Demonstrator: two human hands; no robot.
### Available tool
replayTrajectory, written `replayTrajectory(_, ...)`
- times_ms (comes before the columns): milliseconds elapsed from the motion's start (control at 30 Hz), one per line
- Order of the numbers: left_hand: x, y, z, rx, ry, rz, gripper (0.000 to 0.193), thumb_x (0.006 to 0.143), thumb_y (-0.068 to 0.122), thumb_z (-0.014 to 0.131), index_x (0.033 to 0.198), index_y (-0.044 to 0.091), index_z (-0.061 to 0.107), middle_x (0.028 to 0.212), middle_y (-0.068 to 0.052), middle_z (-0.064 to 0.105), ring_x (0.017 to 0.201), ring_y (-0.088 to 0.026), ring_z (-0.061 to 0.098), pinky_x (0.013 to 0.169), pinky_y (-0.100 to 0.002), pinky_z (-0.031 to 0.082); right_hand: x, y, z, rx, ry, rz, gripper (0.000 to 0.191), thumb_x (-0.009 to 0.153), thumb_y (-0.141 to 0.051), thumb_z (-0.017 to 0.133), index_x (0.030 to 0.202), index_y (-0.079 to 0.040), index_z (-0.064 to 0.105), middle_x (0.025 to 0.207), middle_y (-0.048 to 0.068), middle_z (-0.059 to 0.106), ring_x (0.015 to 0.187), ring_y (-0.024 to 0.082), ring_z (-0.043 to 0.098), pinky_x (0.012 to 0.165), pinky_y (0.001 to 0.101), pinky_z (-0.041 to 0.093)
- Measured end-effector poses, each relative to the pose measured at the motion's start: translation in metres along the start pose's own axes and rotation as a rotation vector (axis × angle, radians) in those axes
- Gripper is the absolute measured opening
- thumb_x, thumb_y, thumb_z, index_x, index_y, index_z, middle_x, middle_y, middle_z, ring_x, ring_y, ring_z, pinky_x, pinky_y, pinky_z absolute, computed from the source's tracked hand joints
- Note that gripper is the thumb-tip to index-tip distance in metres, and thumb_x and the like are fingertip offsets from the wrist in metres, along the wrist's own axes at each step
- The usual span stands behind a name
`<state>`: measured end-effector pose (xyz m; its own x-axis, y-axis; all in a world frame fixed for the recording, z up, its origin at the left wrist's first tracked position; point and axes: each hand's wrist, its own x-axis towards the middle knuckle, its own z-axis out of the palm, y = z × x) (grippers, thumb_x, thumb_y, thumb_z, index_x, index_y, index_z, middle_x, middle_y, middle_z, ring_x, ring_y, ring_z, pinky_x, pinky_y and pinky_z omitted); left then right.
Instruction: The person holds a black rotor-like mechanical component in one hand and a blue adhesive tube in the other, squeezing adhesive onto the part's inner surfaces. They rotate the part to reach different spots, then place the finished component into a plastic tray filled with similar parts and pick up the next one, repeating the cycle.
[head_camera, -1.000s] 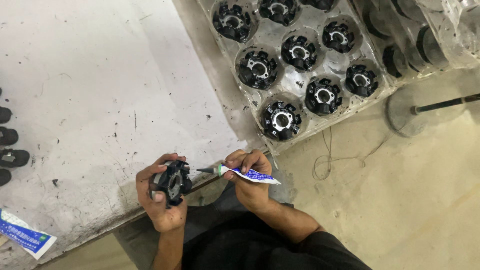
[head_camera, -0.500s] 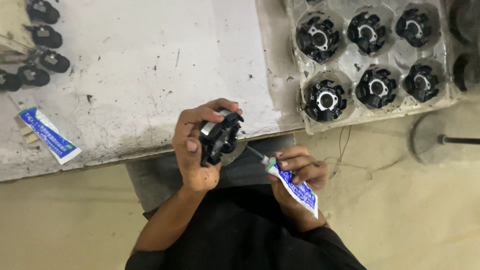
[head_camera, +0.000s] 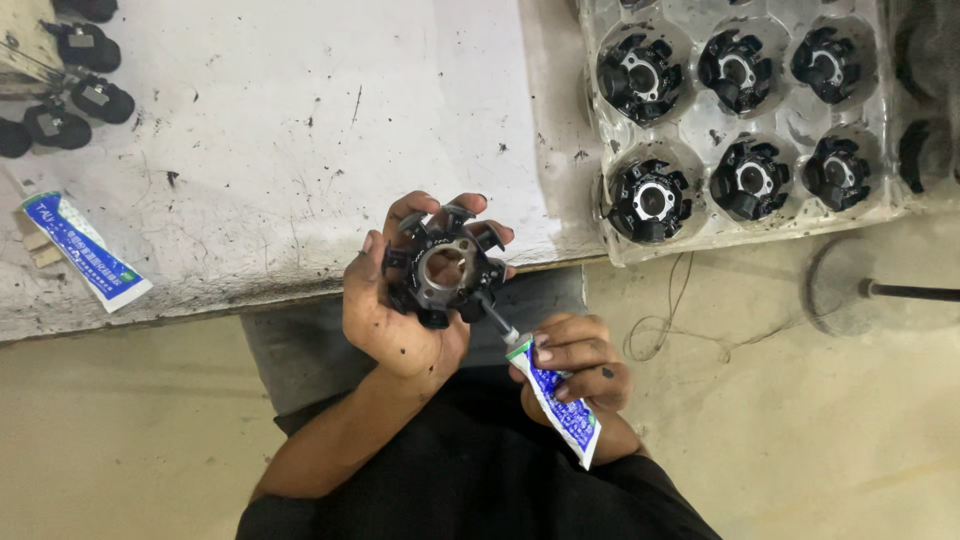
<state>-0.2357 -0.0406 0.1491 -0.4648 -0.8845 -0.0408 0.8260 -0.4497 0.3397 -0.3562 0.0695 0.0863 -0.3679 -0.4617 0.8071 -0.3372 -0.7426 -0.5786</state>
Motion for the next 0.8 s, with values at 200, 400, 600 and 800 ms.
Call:
replayTrajectory(200,0.0,-0.005,0.0,-0.053,0.028,-0.009,0.048,0.108,0.039,0.044,0.134,-0.001,0.048,0.129,-0.029,0.057,0.115,-0.045,0.065,0.089,-0.051,0.062,0.007,-0.017,-0.003,-0.213,-0.156,0.069,0.05,0.074,0.006,0.088,0.083,-0.014,0.043,0.095,0.004,0.067,0.088,0.021,0.071,0.07,0.0355,0.066)
replayTrajectory(400,-0.001,-0.006,-0.003,0.016,-0.007,0.041,0.048,0.108,0.04,0.046,0.131,-0.003,0.047,0.13,-0.03,0.054,0.112,-0.042,0.064,0.087,-0.048,0.061,0.012,-0.019,-0.008,-0.181,-0.246,0.094,0.047,0.076,0.004,0.09,0.084,-0.013,0.047,0.1,0.006,0.068,0.094,0.022,0.071,0.074,0.0365,0.066)
replayTrajectory(600,-0.001,-0.007,-0.005,0.056,0.007,0.058,0.05,0.106,0.041,0.049,0.134,-0.001,0.047,0.131,-0.03,0.054,0.114,-0.041,0.064,0.088,-0.047,0.061,0.02,-0.02,-0.014,-0.141,-0.338,0.102,0.04,0.075,-0.003,0.09,0.086,-0.012,0.052,0.102,0.008,0.069,0.093,0.024,0.071,0.077,0.0395,0.065)
replayTrajectory(800,-0.001,-0.009,-0.008,0.074,0.027,0.083,0.05,0.106,0.042,0.051,0.13,-0.002,0.048,0.13,-0.03,0.055,0.112,-0.042,0.065,0.086,-0.047,0.06,0.019,-0.023,-0.008,-0.165,-0.299,0.142,0.04,0.08,-0.002,0.089,0.088,-0.014,0.052,0.103,0.006,0.07,0.094,0.022,0.072,0.079,0.0384,0.064)
